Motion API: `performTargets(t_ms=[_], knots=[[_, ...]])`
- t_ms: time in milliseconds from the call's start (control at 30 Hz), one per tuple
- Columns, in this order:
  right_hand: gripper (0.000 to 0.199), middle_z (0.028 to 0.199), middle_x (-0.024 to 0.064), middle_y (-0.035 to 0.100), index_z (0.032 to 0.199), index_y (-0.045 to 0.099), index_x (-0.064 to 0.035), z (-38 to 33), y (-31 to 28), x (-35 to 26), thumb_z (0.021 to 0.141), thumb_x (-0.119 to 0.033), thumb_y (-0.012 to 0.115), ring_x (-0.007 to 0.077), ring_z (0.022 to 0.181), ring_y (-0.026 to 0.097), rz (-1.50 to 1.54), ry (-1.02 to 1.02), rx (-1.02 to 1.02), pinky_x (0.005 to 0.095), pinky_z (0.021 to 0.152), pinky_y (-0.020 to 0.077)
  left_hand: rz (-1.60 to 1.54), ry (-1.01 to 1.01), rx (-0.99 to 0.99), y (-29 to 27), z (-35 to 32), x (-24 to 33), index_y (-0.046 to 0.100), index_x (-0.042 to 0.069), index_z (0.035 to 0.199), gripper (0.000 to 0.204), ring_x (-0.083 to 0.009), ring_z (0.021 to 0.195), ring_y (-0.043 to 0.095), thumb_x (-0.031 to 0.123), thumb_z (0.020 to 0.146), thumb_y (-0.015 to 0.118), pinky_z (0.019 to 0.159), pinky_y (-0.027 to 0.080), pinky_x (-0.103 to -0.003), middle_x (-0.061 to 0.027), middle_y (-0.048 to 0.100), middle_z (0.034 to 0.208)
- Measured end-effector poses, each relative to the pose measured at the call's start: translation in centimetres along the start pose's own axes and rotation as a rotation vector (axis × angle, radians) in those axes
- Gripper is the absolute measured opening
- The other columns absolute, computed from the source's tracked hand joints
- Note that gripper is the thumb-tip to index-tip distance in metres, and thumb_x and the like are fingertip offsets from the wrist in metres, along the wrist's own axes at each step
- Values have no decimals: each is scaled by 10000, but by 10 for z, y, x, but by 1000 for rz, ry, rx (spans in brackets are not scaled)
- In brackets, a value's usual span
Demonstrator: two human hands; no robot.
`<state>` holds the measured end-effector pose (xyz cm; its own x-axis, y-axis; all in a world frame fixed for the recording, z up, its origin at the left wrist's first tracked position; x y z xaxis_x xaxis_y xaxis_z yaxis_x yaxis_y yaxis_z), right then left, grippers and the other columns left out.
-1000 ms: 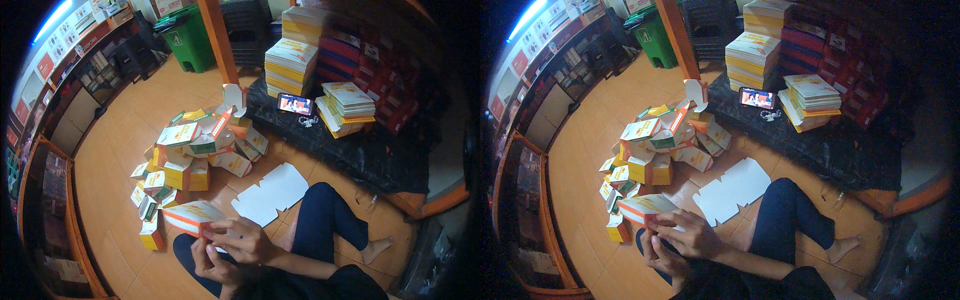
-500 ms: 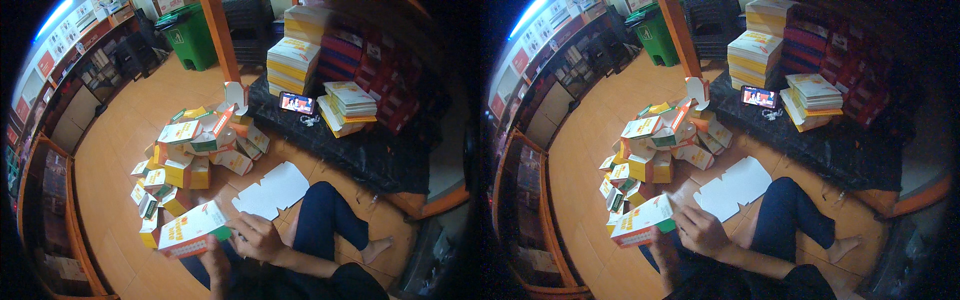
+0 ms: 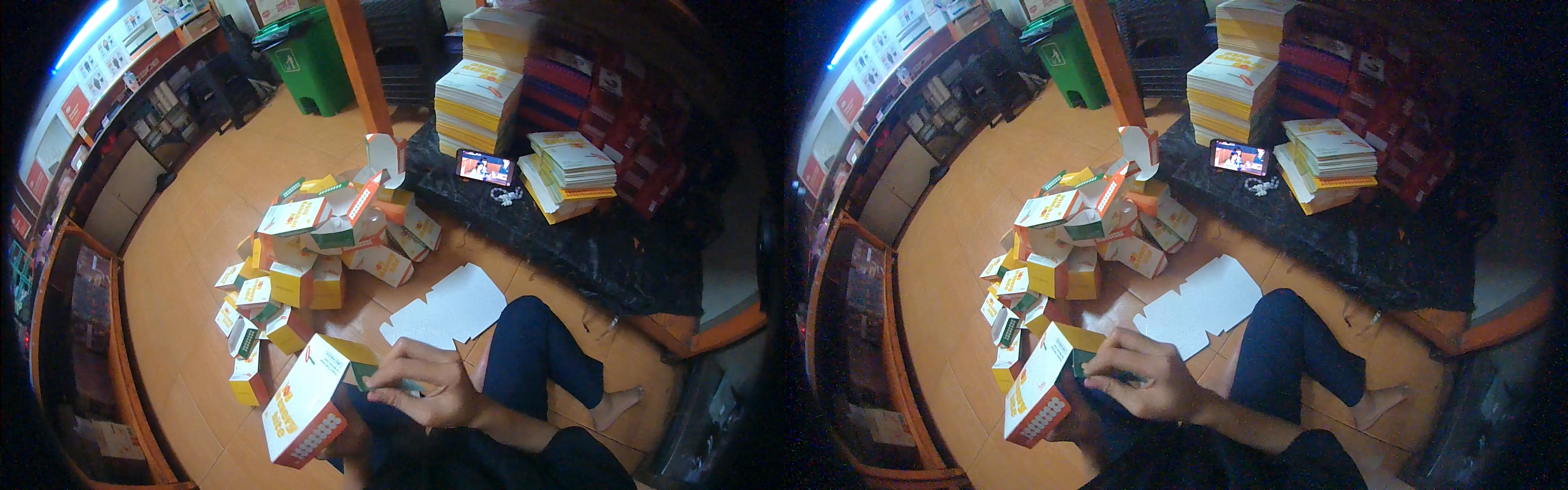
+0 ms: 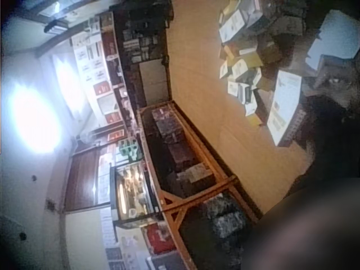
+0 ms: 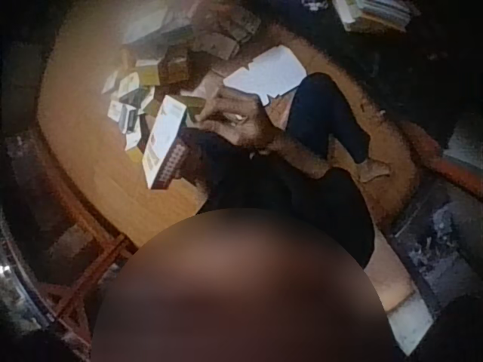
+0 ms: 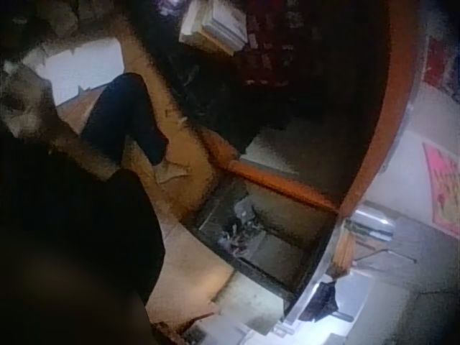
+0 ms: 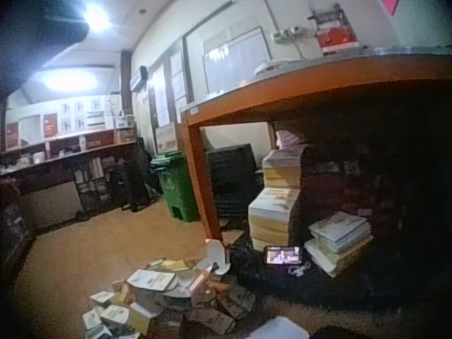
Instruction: The person sits on the floor and folds flat cardboard pieces into small rectangular boxes. They fold the sides and tuck flaps to form each box, then place the finished boxes into a growing pile nearby.
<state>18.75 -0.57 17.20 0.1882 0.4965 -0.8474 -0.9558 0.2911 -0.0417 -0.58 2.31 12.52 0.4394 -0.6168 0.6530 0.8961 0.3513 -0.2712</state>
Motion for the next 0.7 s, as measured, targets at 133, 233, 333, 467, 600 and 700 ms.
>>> performTargets(t_ms=[133,233,333,467,600,700], knots=[[228,911,86,665,988,748,-31,-3,6,-4,776,-24,831,197,814,672,27,-33,31,309,710,539,-111,-48,-136,20,-13,6,545,-39,1249,466,-235,1084,633,-2,834,754,943,523,-369,-153,641,1198],[236,918,84,668,993,760,-37,-5,5,-2,771,-28,836,200,827,675,45,-31,30,309,715,541,-147,-80,-196,27,-17,9,546,-37,1248,453,-235,1082,633,7,843,745,941,523,-368,-150,641,1195],[227,923,95,682,990,776,-28,-6,5,-3,773,-17,842,180,828,675,51,-61,1,288,701,538,-174,-115,-237,30,-18,8,548,-35,1246,440,-234,1080,633,15,852,736,939,523,-367,-148,641,1191],[222,926,92,681,984,785,-26,-8,5,-1,771,-2,840,170,807,671,61,-59,-3,276,690,535,-194,-150,-278,31,-18,5,549,-32,1245,423,-233,1077,633,27,864,724,937,524,-365,-145,641,1187],[284,1071,124,654,1099,733,-28,-11,19,-4,819,7,766,233,914,672,-119,-141,-94,342,777,561,-213,-189,-312,32,-18,1,551,-29,1243,407,-232,1074,633,39,876,713,934,524,-363,-142,642,1182],[437,1264,193,586,1276,608,-43,-16,38,-6,851,9,701,322,1087,648,-390,-289,-160,409,890,566,-229,-211,-341,34,-18,-1,552,-27,1241,394,-231,1072,633,47,885,704,932,524,-362,-140,642,1179]])
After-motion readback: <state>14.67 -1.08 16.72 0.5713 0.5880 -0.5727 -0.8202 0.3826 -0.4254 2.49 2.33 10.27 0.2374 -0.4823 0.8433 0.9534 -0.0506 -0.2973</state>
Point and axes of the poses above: each hand's wrist, its own z-axis towards the middle knuckle, its own y-axis out of the palm, x = y × z, the point moved 10 cm from there along z, towards the middle knuckle
